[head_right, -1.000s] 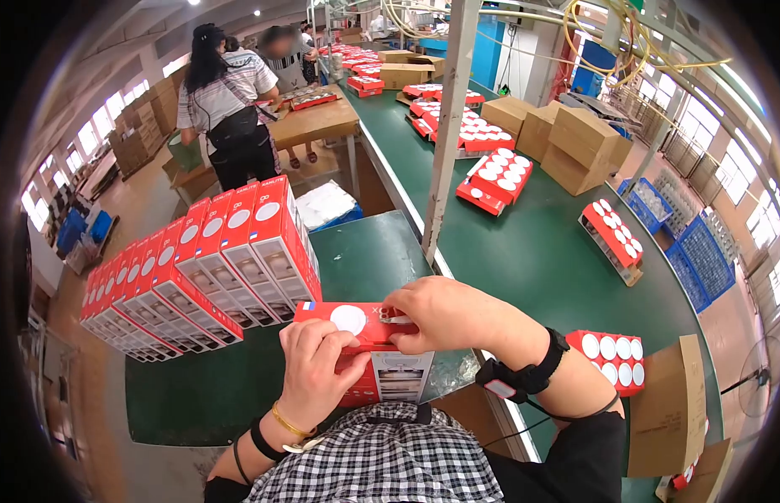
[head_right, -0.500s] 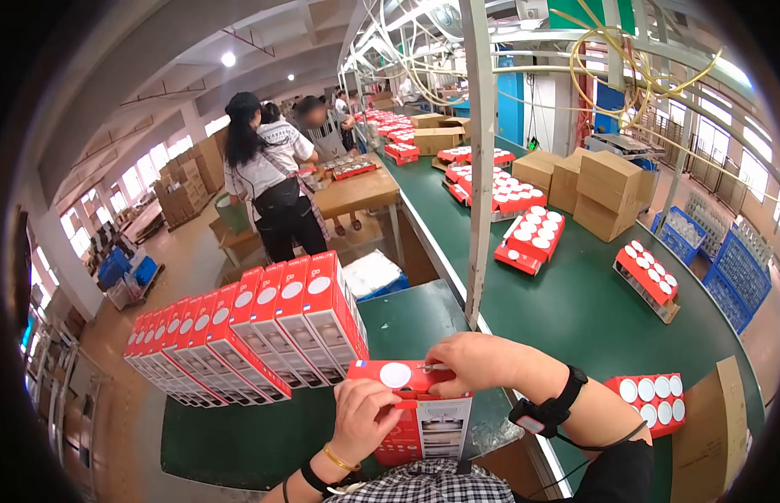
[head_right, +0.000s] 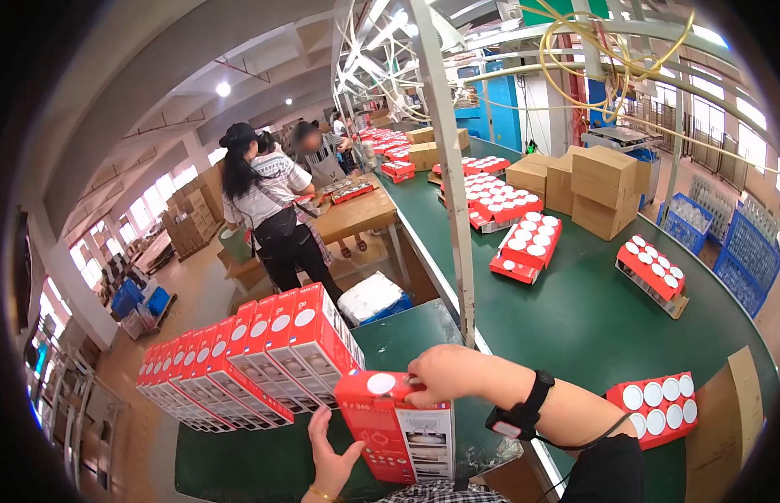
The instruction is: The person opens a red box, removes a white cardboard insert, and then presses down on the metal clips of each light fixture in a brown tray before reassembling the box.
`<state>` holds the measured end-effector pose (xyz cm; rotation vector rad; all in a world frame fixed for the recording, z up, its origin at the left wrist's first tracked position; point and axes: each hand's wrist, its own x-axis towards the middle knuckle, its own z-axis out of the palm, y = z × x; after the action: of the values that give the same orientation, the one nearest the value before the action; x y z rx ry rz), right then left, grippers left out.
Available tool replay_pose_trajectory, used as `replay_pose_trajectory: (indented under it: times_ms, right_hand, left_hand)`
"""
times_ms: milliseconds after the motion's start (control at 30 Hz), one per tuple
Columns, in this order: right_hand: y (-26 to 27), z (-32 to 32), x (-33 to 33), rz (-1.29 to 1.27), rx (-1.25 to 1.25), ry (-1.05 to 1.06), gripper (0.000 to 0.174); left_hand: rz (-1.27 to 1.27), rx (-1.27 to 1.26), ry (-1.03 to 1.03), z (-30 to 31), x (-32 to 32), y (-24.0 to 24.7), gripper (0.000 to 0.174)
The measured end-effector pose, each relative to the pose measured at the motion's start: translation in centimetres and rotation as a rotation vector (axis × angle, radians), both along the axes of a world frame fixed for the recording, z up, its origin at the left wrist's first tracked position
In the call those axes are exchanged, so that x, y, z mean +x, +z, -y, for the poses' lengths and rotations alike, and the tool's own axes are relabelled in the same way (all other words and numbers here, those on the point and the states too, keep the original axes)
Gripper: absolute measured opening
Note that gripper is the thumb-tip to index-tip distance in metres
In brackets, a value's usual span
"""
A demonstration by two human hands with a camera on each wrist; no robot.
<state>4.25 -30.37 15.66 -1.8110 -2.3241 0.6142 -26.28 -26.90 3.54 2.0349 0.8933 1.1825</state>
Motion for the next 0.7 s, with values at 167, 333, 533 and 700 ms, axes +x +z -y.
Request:
replay_pose_trajectory:
  times_ms: [167, 333, 533, 700]
  right_hand:
    - [-5.6, -0.6, 8.4, -0.189, -0.114, -0.270, 0.065]
    - [-14.2, 4.5, 13.0, -0.437, -0.306, -0.622, 0.075]
    - [-20.3, 13.8, 5.9, -0.750, -0.396, -0.687, 0.045]
    - [-26.1, 19.7, 0.6, -1.851, -0.576, -1.028, 0.034]
  left_hand:
    - [-0.217, -0.693, 0.076, 1.2, -4.2, -13.1, 0.079]
    - [0.100, -1.240, 0.099, 3.4, -0.6, -10.4, 0.092]
    - [-0.306, -0.536, 0.409, -1.1, -3.9, -20.6, 0.063]
    - [-0.426, -0.408, 0.361, -0.7, -5.0, -16.2, 0.058]
